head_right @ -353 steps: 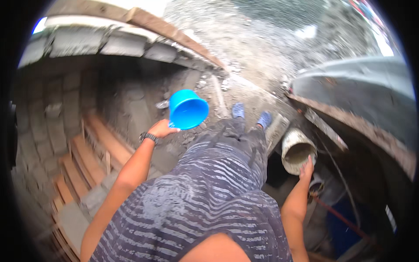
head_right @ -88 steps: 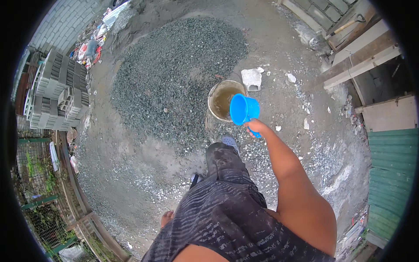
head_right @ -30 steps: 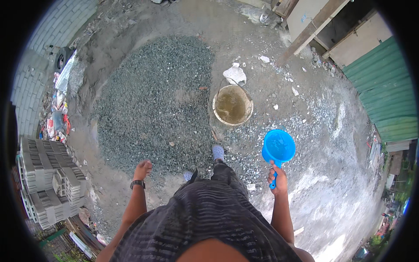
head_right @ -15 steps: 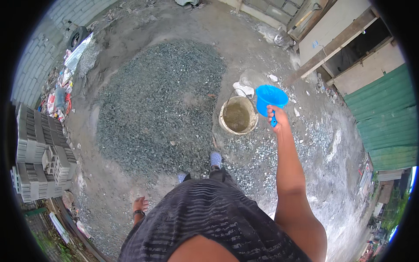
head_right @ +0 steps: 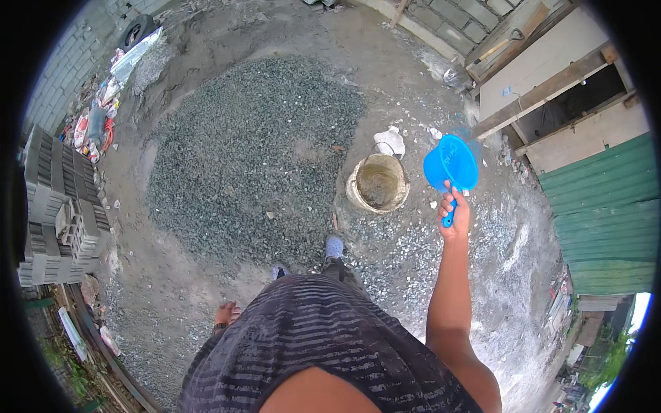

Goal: The person holds a blue scoop and uses it to dip water out of a bucket and pour it into another bucket on the ground at a construction site.

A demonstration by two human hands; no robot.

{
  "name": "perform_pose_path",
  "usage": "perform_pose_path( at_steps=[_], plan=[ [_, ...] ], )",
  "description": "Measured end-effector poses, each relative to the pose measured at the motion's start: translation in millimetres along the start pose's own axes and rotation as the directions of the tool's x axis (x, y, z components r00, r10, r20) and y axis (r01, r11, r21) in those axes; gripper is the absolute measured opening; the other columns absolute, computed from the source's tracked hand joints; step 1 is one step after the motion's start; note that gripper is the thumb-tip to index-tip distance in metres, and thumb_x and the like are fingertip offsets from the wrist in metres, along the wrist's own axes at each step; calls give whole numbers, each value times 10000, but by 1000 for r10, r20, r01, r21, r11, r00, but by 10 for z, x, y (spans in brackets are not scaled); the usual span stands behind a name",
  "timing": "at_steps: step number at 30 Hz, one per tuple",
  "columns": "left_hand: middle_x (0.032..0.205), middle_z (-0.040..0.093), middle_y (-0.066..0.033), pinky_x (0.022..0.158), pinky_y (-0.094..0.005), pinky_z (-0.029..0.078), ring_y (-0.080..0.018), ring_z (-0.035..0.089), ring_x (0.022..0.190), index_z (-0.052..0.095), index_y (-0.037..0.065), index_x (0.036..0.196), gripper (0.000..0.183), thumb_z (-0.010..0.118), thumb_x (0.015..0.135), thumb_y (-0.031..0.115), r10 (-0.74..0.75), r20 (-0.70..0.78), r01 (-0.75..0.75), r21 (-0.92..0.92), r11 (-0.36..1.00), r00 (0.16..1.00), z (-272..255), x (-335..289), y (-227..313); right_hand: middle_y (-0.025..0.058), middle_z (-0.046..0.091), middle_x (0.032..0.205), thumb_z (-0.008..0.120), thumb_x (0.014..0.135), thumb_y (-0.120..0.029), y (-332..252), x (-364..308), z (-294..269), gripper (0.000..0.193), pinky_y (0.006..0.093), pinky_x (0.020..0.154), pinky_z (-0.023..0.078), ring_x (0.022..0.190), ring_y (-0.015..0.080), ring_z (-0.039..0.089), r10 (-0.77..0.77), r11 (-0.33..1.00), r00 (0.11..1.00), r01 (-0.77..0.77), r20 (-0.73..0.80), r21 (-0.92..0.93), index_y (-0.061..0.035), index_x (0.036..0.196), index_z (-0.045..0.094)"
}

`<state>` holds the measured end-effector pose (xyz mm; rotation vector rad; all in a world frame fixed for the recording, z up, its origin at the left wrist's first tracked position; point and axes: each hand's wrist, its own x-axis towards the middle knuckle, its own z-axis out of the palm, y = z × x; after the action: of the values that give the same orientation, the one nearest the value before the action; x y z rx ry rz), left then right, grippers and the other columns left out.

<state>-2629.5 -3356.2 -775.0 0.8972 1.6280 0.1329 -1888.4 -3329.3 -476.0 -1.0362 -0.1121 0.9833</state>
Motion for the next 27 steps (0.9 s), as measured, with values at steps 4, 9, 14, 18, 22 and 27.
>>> perform_pose_path(
  at_steps=[4,9,14,18,22,27],
  plan=[
    [845,702,-28,524,-308,473,-137,638,632,657,93,1107,345,638,923,385,-104,7,104,-70,992,995,-223,505,539,-36,528,690,544,994,-201,562,-971,-783,247,207,400,402,501,43,467,142,988,959,-153,-246,-24,-35,1173,580],
    [851,690,-17,499,-267,424,-111,602,622,664,91,1076,322,653,921,373,65,-113,-83,-159,984,991,-792,1052,967,-27,525,711,567,952,-176,1244,-2040,-1576,131,222,436,416,538,62,484,250,948,815,-316,-522,-40,-69,1026,581],
    [872,700,-19,515,-267,440,-118,624,638,659,91,1113,327,646,922,356,120,-186,-178,-332,926,975,-664,1053,1333,16,518,664,560,902,-122,1509,-2002,-1838,47,259,424,422,527,115,493,246,885,707,-443,-663,-144,-82,882,547],
    [868,715,-32,532,-298,480,-143,667,668,683,87,1082,335,658,912,374,74,-134,-99,-192,976,988,-479,833,952,71,534,631,563,877,-101,1443,-845,-1024,114,313,414,421,500,170,496,105,774,836,-409,-539,-484,-32,787,567],
    [880,723,-47,538,-305,500,-148,666,649,689,76,1079,358,667,906,389,-76,-38,72,-92,993,996,-193,487,585,47,540,623,583,882,-104,962,412,29,123,310,412,416,494,147,504,24,775,949,-217,-315,-593,-47,773,579],
    [870,716,-46,530,-312,504,-150,655,628,677,81,1099,347,649,920,377,-163,-103,138,-218,966,981,-151,28,45,7,559,673,612,882,-98,254,1237,1263,55,271,428,408,514,94,504,-100,866,992,47,-80,-498,-57,901,580]
  ],
)
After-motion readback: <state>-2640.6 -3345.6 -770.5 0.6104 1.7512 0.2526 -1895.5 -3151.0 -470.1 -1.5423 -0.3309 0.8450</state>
